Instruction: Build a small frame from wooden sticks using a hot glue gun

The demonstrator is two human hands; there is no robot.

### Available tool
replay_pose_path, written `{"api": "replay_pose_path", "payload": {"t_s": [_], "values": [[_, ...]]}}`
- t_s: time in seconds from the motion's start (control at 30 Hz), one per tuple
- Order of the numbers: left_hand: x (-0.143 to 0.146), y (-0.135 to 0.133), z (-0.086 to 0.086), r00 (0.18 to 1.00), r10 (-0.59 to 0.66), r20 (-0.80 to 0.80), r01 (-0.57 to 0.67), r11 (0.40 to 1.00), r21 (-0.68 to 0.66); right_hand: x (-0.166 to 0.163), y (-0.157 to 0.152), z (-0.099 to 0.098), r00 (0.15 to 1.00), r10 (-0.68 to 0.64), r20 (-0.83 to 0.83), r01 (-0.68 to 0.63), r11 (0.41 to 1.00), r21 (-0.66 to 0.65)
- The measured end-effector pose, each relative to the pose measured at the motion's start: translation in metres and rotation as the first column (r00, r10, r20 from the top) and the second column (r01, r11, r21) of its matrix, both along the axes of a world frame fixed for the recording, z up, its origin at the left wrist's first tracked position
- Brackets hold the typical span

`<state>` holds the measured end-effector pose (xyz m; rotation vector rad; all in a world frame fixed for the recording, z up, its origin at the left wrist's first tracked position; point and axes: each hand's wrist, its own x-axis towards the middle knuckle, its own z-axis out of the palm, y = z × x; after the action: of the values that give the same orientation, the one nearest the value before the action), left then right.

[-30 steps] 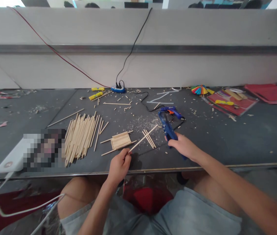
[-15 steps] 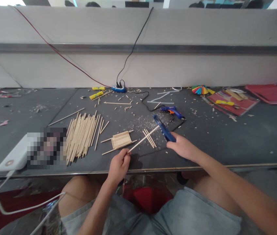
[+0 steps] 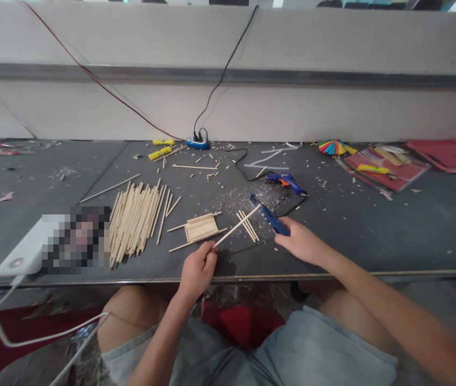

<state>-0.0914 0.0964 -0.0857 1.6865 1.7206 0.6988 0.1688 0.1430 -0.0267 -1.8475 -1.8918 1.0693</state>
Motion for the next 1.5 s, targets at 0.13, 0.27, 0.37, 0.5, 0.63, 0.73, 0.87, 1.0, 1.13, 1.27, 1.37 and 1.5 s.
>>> {"api": "replay_pose_path", "payload": {"t_s": [0.13,0.27,0.37,0.5,0.63,0.73,0.87,1.0,1.13,1.27,1.37,1.5], "values": [[0.0,0.001,0.001,1.0,0.01,-0.01,-0.01,1.0,-0.011,0.002,0.003,-0.005,0.999,-0.01,0.046,0.008,0.999,0.038],[-0.001,0.001,0.001,1.0,0.002,-0.008,-0.002,1.0,-0.013,0.002,0.005,-0.012,0.997,-0.036,0.069,0.031,0.997,0.069],[-0.001,0.002,0.001,1.0,-0.001,-0.004,0.001,1.0,-0.003,0.002,0.006,-0.014,0.996,-0.042,0.074,0.036,0.996,0.082],[-0.002,0.002,0.0,1.0,0.007,-0.002,-0.006,1.0,0.02,0.005,0.01,-0.013,0.997,-0.01,0.072,0.005,0.998,0.068],[-0.002,0.002,-0.002,1.0,0.008,0.003,-0.008,0.999,0.046,0.008,0.015,-0.011,0.996,0.038,0.083,-0.04,0.999,0.03],[-0.002,0.002,-0.003,1.0,0.014,0.015,-0.014,0.999,0.047,0.007,0.017,-0.013,0.993,0.05,0.104,-0.053,0.998,0.029],[-0.003,0.001,-0.004,0.999,0.023,0.04,-0.026,0.997,0.068,0.007,0.016,-0.015,0.989,0.052,0.135,-0.06,0.997,0.053],[-0.004,0.001,-0.005,0.997,0.026,0.069,-0.034,0.994,0.107,0.008,0.013,-0.014,0.986,0.057,0.154,-0.071,0.994,0.083],[-0.004,0.0,-0.007,0.995,0.042,0.09,-0.053,0.99,0.132,0.008,0.01,-0.013,0.985,0.063,0.162,-0.08,0.992,0.101],[-0.004,-0.001,-0.007,0.996,0.044,0.079,-0.055,0.988,0.144,0.008,0.01,-0.016,0.984,0.058,0.171,-0.08,0.989,0.125],[-0.003,-0.001,-0.006,0.997,0.036,0.068,-0.046,0.989,0.139,0.009,0.013,-0.018,0.983,0.056,0.177,-0.08,0.987,0.136],[-0.002,-0.002,-0.006,0.998,0.022,0.063,-0.029,0.993,0.118,0.014,0.017,-0.023,0.981,0.062,0.183,-0.083,0.99,0.113]]}}
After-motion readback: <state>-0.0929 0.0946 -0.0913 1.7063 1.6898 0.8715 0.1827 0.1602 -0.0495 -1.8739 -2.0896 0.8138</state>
